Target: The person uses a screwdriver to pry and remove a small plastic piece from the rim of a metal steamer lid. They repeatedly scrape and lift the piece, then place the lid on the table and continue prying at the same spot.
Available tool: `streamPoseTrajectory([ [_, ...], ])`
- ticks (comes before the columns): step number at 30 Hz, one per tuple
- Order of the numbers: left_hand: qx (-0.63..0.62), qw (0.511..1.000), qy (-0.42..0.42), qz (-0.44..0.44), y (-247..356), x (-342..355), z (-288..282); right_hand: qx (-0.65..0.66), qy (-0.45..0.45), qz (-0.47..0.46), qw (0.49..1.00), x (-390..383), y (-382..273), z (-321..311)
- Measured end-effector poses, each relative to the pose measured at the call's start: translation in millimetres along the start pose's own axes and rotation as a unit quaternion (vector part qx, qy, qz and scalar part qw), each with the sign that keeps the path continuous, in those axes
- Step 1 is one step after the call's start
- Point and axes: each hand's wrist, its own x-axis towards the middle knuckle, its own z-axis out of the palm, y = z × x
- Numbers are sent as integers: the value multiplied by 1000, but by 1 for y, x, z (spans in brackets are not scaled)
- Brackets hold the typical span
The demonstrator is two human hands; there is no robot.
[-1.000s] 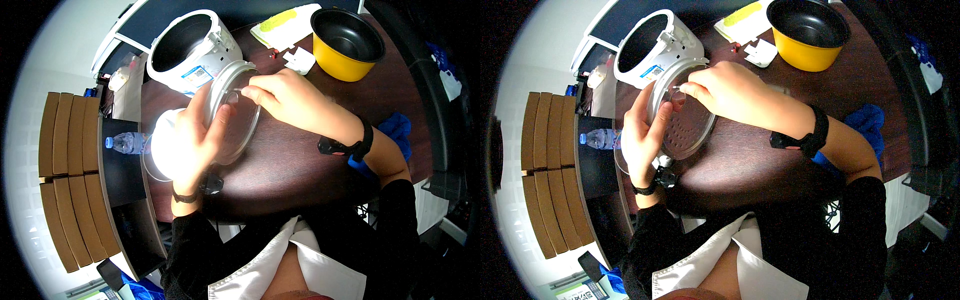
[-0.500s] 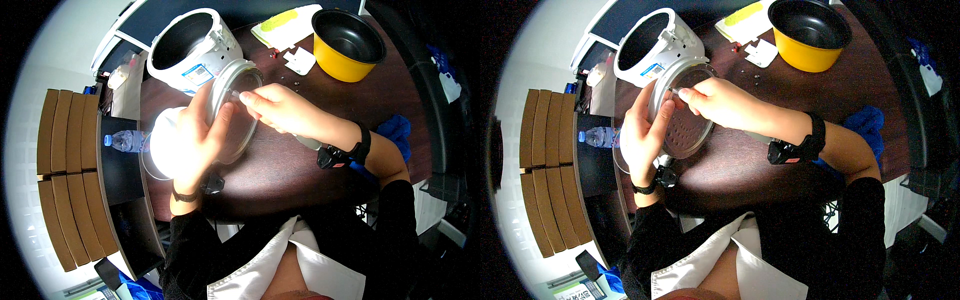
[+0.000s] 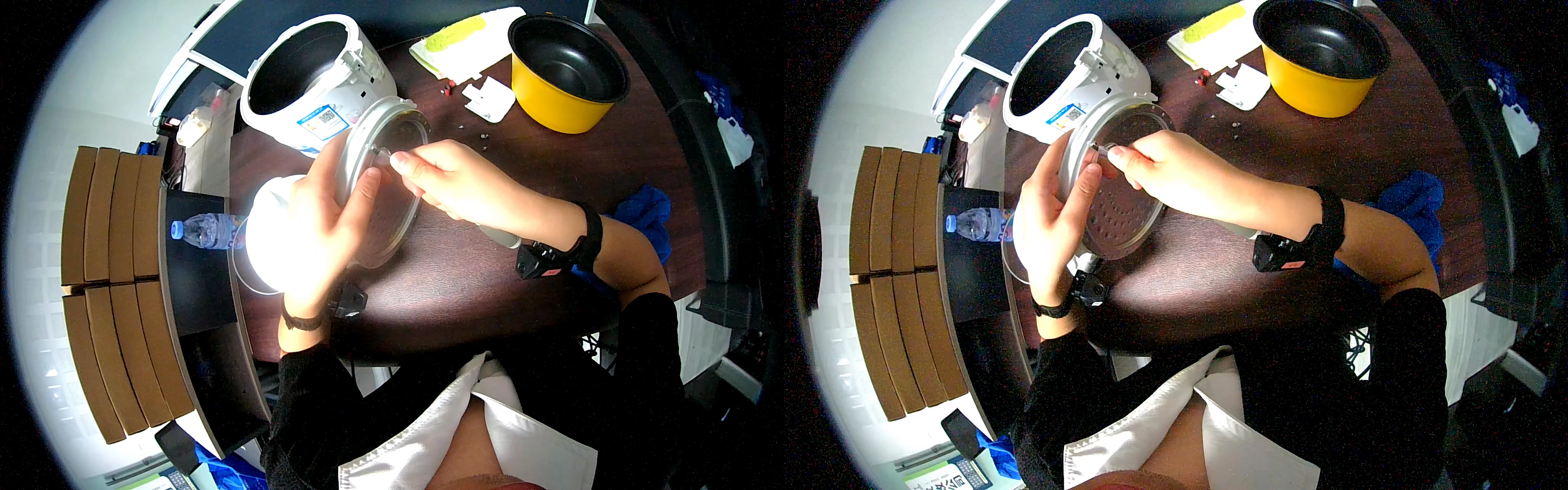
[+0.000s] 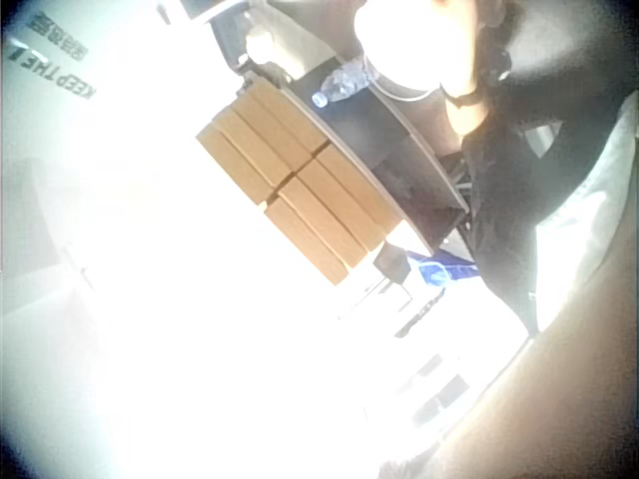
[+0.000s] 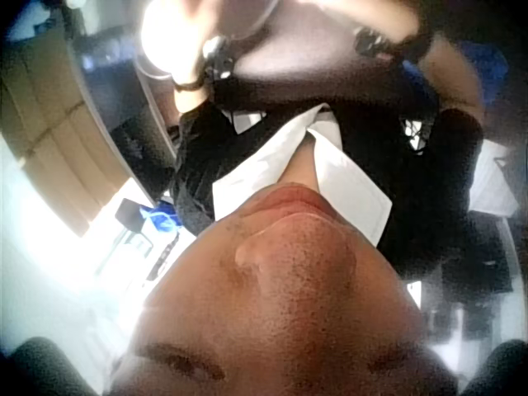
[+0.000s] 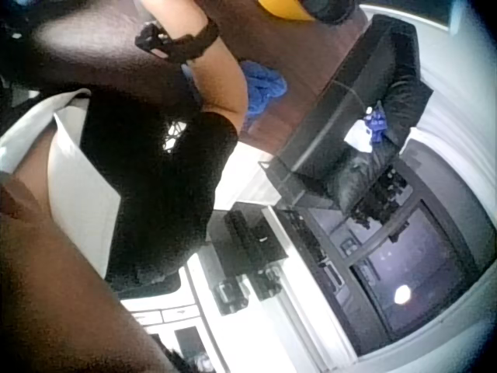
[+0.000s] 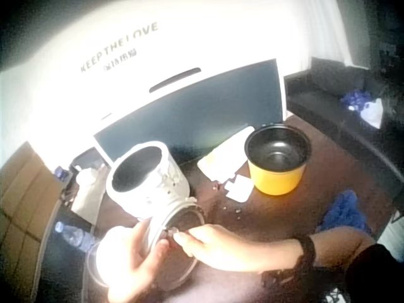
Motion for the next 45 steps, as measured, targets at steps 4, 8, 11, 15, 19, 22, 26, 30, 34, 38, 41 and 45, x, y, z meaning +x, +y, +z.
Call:
streamPoseTrajectory([
  [4,-44,999,-6,7,-8,1,2,1,11,-4,1000,0,1,-2],
  [8,-35,999,-3,5,-6,1,1,6,7,7,1000,1,4,1],
  [11,-12,1000,1,18,-7,1,1,-4,12,-1,1000,1,4,2],
  [15,30,999,1,37,1,2,1,-39,24,-16,999,1,4,0],
  [19,46,998,12,46,2,-1,3,-45,14,-29,998,2,2,-1],
  [22,69,995,26,61,1,-2,4,-41,19,-40,998,3,5,2],
  [26,80,994,30,64,2,-4,9,75,-26,71,994,-5,-5,3],
  [30,125,990,29,55,8,-4,11,273,-120,182,937,-6,-7,-5],
  [34,89,993,44,62,3,-2,14,315,-143,177,921,-5,-5,-9],
  [38,67,993,54,82,2,-4,14,310,-142,186,922,-7,-10,-9],
  [41,72,993,51,80,4,-5,13,255,-138,172,941,-4,-7,-9],
  [45,38,996,48,67,3,-6,11,-21,-17,-18,999,0,-6,-4],
])
